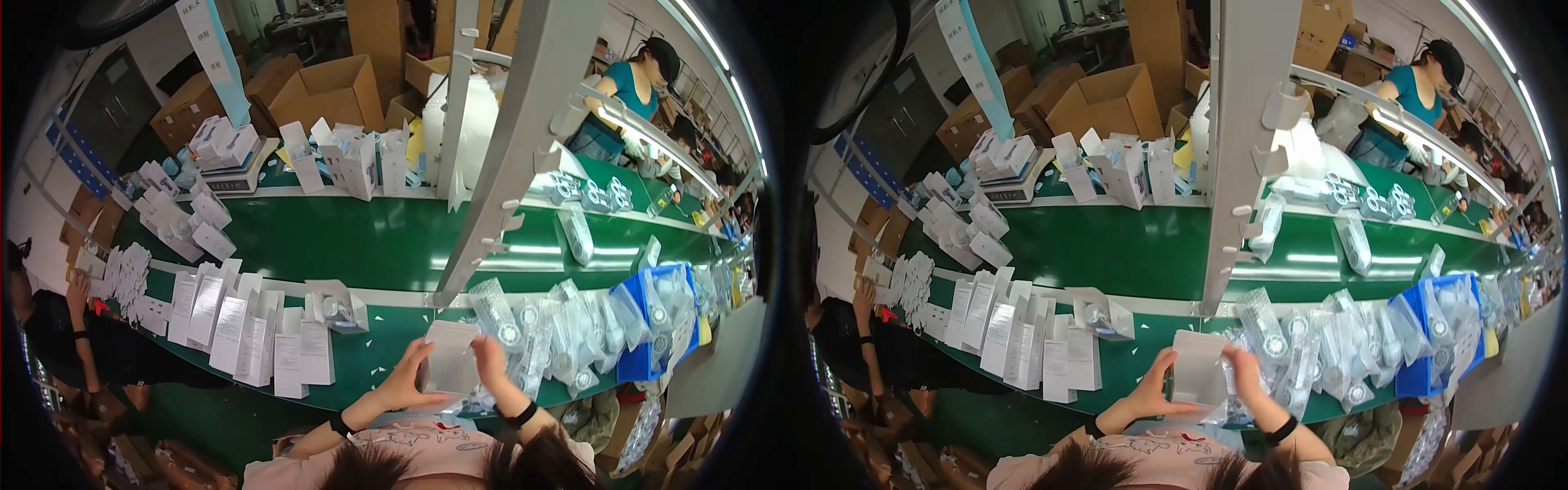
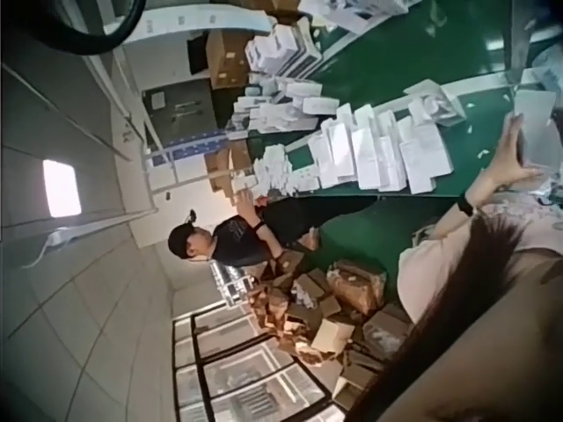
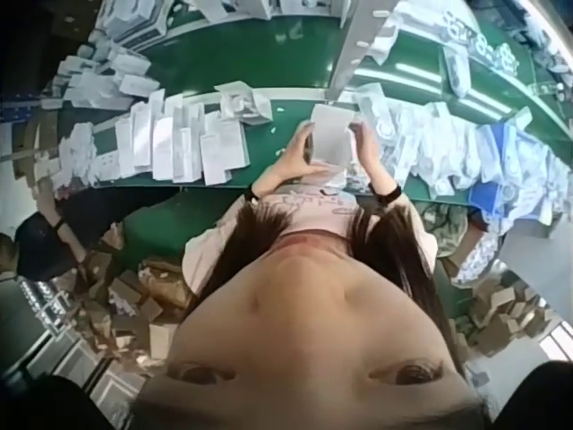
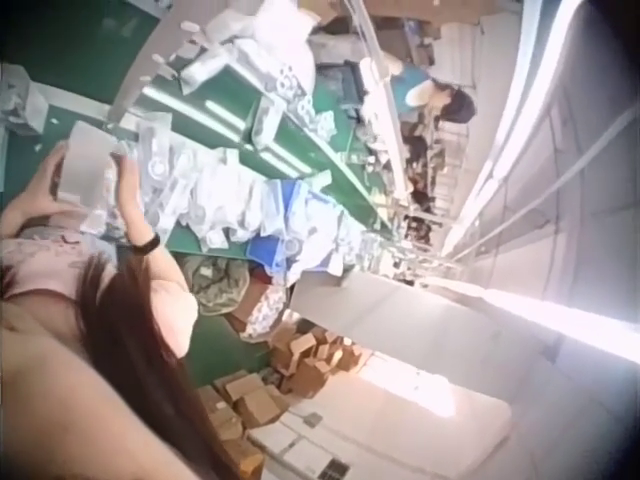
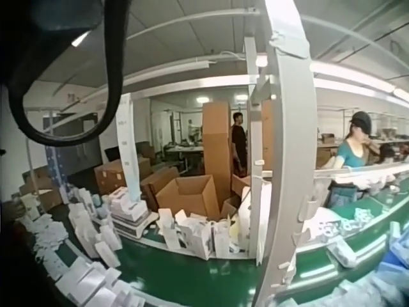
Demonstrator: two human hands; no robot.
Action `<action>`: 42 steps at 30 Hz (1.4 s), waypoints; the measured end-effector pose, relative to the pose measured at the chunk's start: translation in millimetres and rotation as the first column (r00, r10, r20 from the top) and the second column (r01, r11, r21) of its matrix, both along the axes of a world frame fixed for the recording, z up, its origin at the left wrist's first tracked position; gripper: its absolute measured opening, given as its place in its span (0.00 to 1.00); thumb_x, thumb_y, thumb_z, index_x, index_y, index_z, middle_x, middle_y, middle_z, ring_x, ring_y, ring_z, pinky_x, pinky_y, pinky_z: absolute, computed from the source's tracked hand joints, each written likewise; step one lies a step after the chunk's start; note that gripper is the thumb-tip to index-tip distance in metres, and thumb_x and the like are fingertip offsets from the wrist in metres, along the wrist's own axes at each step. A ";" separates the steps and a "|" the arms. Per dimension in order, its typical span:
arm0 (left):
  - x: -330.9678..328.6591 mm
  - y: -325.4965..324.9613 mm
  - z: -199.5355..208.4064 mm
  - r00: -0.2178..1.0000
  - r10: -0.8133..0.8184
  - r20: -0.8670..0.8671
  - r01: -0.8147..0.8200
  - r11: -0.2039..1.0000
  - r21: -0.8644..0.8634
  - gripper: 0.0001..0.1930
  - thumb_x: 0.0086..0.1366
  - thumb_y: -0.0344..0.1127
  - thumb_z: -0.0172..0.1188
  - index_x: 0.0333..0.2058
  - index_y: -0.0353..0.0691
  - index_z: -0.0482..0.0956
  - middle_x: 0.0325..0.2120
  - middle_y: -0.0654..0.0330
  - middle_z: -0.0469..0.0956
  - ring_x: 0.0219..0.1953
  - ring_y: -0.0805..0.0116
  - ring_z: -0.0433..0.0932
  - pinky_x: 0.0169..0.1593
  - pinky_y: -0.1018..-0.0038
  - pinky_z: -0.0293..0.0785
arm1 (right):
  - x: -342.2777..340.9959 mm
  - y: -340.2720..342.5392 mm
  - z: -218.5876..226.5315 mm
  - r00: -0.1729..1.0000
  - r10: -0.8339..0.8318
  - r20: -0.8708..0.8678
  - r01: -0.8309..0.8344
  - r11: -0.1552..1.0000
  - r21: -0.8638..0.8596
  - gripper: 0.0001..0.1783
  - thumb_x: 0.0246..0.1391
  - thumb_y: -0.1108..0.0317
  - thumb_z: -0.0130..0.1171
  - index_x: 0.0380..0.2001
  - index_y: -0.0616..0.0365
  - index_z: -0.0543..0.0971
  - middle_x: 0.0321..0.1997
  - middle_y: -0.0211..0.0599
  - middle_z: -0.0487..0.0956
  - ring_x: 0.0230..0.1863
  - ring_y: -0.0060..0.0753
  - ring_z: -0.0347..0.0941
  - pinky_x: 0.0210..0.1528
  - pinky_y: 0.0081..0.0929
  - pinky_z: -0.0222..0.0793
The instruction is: The person folds cardboard boxes, places a small plastic bag inside each, and then inserts a handheld fan wrapped in bubble wrap. They repeat this process for several more boxes, occasionally moving items on the table to reach others.
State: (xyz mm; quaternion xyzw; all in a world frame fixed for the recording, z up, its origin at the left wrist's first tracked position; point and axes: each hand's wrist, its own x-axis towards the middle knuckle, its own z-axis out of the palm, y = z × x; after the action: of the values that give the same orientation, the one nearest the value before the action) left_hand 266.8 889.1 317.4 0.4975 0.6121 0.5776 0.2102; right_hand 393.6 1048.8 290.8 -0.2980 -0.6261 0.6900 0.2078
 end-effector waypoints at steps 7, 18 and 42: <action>-29.7 5.7 -16.9 0.965 0.164 -0.205 -0.195 0.970 -0.143 0.38 0.36 0.40 0.72 0.49 0.48 0.63 0.49 0.49 0.52 0.51 0.51 0.58 0.51 0.63 0.60 | -130.0 240.4 -41.8 0.730 -0.519 0.445 -0.137 0.526 0.839 0.21 0.44 0.66 0.54 0.44 0.55 0.67 0.40 0.44 0.72 0.42 0.36 0.69 0.40 0.37 0.66; -34.4 -3.1 -51.8 0.927 0.234 -0.292 -0.301 0.931 -0.208 0.30 0.38 0.40 0.70 0.42 0.45 0.67 0.54 0.45 0.53 0.53 0.48 0.58 0.53 0.63 0.59 | -102.2 236.3 -46.4 0.999 -0.023 -0.025 0.026 0.992 0.126 0.28 0.39 0.73 0.53 0.49 0.55 0.63 0.45 0.42 0.68 0.45 0.38 0.67 0.45 0.36 0.66; -12.7 -1.9 -83.9 0.880 0.466 -0.094 -0.470 0.882 -0.024 0.33 0.36 0.30 0.70 0.35 0.41 0.53 0.52 0.41 0.57 0.49 0.43 0.64 0.47 0.62 0.64 | -113.9 -58.0 11.4 0.544 -0.686 -0.484 0.806 0.588 0.073 0.41 0.42 0.64 0.61 0.55 0.56 0.49 0.51 0.39 0.62 0.55 0.38 0.54 0.55 0.34 0.52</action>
State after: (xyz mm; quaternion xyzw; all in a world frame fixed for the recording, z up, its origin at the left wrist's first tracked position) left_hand 254.1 887.3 233.5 0.3540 0.7358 0.5751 0.0494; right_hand 279.7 990.8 302.2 -0.3546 -0.4713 0.4795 0.6498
